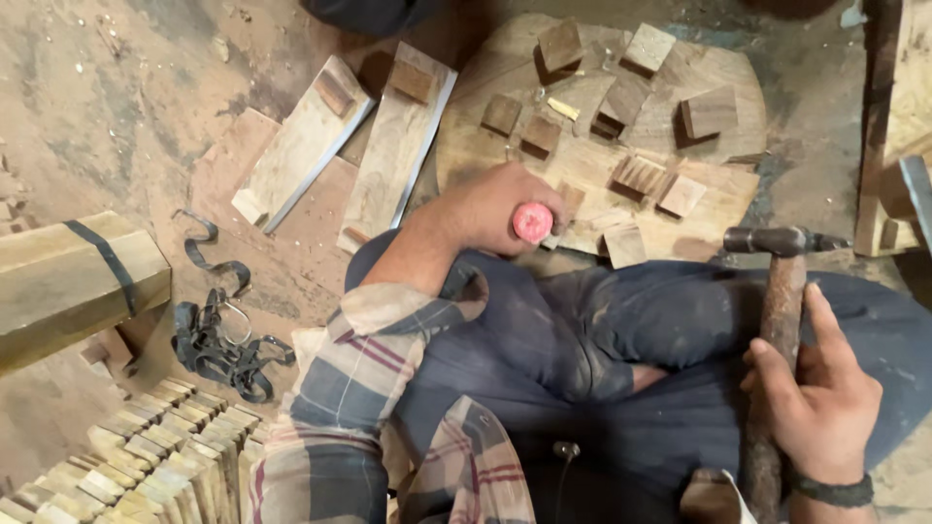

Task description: The person uses a hammer and a red-handled tool to drive small wooden blocks into a circular wooden base. Then, the person assembles larger wooden pieces into a hexagonal structure, fitting them together by hand and tapping them with a hammer.

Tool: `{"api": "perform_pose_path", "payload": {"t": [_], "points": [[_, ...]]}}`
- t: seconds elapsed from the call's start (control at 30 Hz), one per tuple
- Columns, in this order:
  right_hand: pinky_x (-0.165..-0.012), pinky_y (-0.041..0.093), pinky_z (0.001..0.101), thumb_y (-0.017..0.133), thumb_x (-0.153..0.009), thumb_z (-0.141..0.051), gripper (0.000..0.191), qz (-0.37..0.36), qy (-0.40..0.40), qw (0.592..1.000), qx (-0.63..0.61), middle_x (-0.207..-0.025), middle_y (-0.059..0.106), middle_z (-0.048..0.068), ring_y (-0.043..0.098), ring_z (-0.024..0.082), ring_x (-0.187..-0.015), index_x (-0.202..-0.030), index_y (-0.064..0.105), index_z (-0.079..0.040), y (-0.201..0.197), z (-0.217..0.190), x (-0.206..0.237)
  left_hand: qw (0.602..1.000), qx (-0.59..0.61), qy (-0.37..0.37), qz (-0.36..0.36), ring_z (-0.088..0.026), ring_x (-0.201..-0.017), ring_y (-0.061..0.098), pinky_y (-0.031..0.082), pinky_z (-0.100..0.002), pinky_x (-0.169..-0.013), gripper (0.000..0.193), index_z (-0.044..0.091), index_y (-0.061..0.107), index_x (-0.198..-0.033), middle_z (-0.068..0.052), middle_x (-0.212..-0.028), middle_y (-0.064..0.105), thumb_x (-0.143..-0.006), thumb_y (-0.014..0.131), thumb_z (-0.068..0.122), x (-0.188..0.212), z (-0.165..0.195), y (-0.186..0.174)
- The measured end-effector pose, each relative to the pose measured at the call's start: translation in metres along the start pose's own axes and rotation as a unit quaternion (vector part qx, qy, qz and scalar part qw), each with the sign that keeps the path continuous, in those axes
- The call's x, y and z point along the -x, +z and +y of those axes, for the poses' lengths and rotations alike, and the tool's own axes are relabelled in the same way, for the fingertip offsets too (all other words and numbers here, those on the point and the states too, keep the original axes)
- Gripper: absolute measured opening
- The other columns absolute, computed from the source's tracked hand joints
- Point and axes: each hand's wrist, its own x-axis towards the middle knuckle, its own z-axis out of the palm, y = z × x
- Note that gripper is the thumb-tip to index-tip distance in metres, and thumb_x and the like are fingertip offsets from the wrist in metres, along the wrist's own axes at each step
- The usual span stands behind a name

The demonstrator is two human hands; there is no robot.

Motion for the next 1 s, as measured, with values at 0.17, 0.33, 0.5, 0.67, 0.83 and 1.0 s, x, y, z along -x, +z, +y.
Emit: {"api": "perform_pose_path", "payload": {"t": [0.17,0.33,0.5,0.67,0.83,1.0], "points": [[-0.062,0.053,0.0251,0.072,-0.097,0.000,0.071,-0.009,0.022,0.999,-0.047,-0.085,0.072,0.011,0.066,0.010,-0.066,-0.164,0.050,0.002,-0.001,0.004,-0.006,1.000,0.012,-0.016,-0.021,-0.030,-0.089,0.073,0.058,-0.038,-0.079,0.035,0.015,0.075,-0.098,-0.008,-0.094,0.077,-0.063,0.081,0.014,-0.008,0.000,-0.001],[-0.063,0.053,0.0264,0.073,-0.098,0.000,0.070,-0.014,0.022,1.000,-0.011,-0.081,0.072,0.012,0.066,0.011,-0.065,-0.164,0.050,0.000,-0.003,0.001,-0.003,0.999,0.035,-0.015,-0.014,-0.028,-0.089,0.074,0.058,-0.037,-0.081,0.034,0.016,0.075,-0.098,-0.005,-0.095,0.078,-0.065,0.079,0.012,-0.005,0.007,-0.006],[-0.064,0.053,0.0256,0.072,-0.097,0.000,0.070,-0.006,0.014,0.999,-0.036,-0.083,0.072,0.011,0.066,0.011,-0.070,-0.164,0.050,0.000,-0.001,0.000,-0.003,1.000,0.001,-0.028,-0.012,-0.026,-0.082,0.074,0.056,-0.037,-0.081,0.030,0.016,0.076,-0.093,-0.004,-0.087,0.078,-0.064,0.078,0.010,-0.009,0.012,-0.007],[-0.062,0.053,0.0257,0.071,-0.097,0.001,0.071,-0.003,0.021,0.999,-0.050,-0.088,0.072,0.011,0.066,0.011,-0.069,-0.164,0.050,0.000,0.001,0.008,-0.002,0.999,0.047,-0.011,-0.022,-0.024,-0.079,0.074,0.058,-0.034,-0.074,0.025,0.014,0.073,-0.092,-0.004,-0.084,0.077,-0.067,0.075,0.013,-0.012,0.006,-0.006],[-0.062,0.053,0.0258,0.072,-0.096,-0.002,0.070,-0.005,-0.002,0.999,-0.035,-0.088,0.072,0.009,0.066,0.009,-0.069,-0.164,0.050,-0.002,0.002,0.006,-0.004,0.999,0.034,-0.023,-0.004,-0.027,-0.073,0.073,0.056,-0.036,-0.070,0.020,0.010,0.073,-0.086,-0.008,-0.078,0.074,-0.067,0.077,0.016,-0.016,0.004,-0.004],[-0.064,0.053,0.0268,0.075,-0.094,-0.005,0.071,-0.017,-0.051,0.998,0.021,-0.084,0.073,0.010,0.067,0.012,-0.068,-0.162,0.053,-0.004,-0.001,-0.016,-0.009,0.998,0.013,-0.061,0.011,-0.029,-0.068,0.072,0.057,-0.038,-0.067,0.020,0.011,0.075,-0.080,-0.012,-0.074,0.073,-0.063,0.078,0.019,-0.025,0.002,0.004]]}}
